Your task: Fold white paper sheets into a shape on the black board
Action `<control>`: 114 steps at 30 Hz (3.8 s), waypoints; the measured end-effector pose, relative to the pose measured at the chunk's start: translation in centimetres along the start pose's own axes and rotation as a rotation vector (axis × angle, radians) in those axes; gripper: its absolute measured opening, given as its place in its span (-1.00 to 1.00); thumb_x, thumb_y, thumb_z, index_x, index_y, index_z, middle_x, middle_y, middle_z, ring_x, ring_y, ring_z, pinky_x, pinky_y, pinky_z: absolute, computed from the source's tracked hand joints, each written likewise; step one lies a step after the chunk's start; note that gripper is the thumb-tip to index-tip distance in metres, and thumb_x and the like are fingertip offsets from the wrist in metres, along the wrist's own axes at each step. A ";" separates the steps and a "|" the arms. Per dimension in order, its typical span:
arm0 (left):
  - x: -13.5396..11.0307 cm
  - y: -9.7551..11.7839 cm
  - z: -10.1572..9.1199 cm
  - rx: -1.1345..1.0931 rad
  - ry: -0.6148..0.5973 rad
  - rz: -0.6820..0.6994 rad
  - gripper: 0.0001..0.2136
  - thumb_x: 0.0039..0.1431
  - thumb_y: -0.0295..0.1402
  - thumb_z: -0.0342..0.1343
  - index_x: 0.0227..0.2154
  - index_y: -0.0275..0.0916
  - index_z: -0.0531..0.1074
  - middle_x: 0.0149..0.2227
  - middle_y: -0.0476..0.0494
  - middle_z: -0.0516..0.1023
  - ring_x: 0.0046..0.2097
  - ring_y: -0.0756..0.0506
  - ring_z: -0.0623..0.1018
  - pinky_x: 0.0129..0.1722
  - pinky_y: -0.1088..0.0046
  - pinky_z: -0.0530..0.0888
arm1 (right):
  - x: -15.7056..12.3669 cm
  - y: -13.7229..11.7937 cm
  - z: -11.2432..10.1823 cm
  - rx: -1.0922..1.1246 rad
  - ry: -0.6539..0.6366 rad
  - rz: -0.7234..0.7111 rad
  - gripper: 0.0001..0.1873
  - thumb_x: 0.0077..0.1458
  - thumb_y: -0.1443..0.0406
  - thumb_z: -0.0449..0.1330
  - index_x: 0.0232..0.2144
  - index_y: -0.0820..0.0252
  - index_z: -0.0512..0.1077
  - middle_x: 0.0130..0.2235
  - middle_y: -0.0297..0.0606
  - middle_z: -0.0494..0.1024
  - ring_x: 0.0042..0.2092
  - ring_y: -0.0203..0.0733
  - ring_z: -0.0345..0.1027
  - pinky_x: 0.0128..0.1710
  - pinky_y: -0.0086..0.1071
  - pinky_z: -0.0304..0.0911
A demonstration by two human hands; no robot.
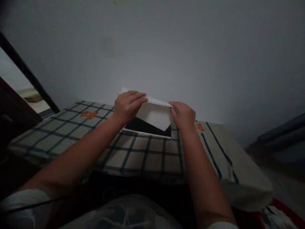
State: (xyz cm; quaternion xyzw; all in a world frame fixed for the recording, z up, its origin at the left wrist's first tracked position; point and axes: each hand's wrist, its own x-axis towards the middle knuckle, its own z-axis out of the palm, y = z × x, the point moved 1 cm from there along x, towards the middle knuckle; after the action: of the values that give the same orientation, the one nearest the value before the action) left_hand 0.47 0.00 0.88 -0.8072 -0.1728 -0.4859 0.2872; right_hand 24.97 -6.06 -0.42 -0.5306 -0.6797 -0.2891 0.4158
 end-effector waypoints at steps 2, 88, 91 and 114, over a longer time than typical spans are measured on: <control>-0.1 0.4 -0.3 -0.002 0.001 0.008 -0.78 0.35 -0.35 -0.02 -0.08 -0.14 0.50 0.00 -0.14 0.57 0.05 -0.15 0.48 -0.07 0.24 0.37 | -0.5 0.2 -0.4 -0.025 0.070 0.006 -0.69 0.14 0.39 0.09 -0.13 0.18 0.55 -0.10 -0.18 0.63 -0.06 -0.10 0.51 -0.03 -0.28 0.34; -11.1 0.2 7.6 -0.280 -0.856 -0.293 -0.70 0.32 -0.23 -0.07 -0.25 -0.21 0.56 -0.18 -0.13 0.60 -0.09 -0.14 0.50 -0.15 0.34 0.42 | -7.6 3.7 10.0 0.534 -0.831 -0.153 -0.78 0.20 0.21 0.16 -0.28 0.15 0.59 -0.25 -0.18 0.54 -0.14 -0.15 0.36 -0.11 -0.29 0.24; -11.1 0.2 7.6 -0.275 -0.861 -0.346 -0.72 0.28 -0.20 -0.01 -0.29 -0.20 0.56 -0.23 -0.13 0.60 -0.14 -0.14 0.51 -0.20 0.36 0.42 | -7.5 3.8 10.1 0.510 -0.842 -0.150 -0.76 0.22 0.22 0.13 -0.32 0.15 0.59 -0.29 -0.19 0.54 -0.18 -0.17 0.35 -0.16 -0.31 0.23; -8.2 9.2 8.9 -0.053 -0.962 0.099 -0.76 0.24 -0.51 -0.06 -0.19 -0.35 0.51 -0.18 -0.32 0.54 -0.16 -0.21 0.46 -0.27 0.29 0.40 | -7.8 4.6 11.8 0.562 -0.887 -0.018 -0.85 0.17 0.29 0.19 -0.36 0.21 0.55 -0.29 -0.22 0.57 -0.21 -0.24 0.40 -0.15 -0.34 0.26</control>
State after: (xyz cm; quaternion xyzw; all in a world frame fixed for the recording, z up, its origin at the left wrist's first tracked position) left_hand 7.82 -1.52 -12.33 -0.9546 -0.2350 -0.0474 0.1770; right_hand 27.09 1.32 -13.23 -0.4640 -0.8463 0.1533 0.2120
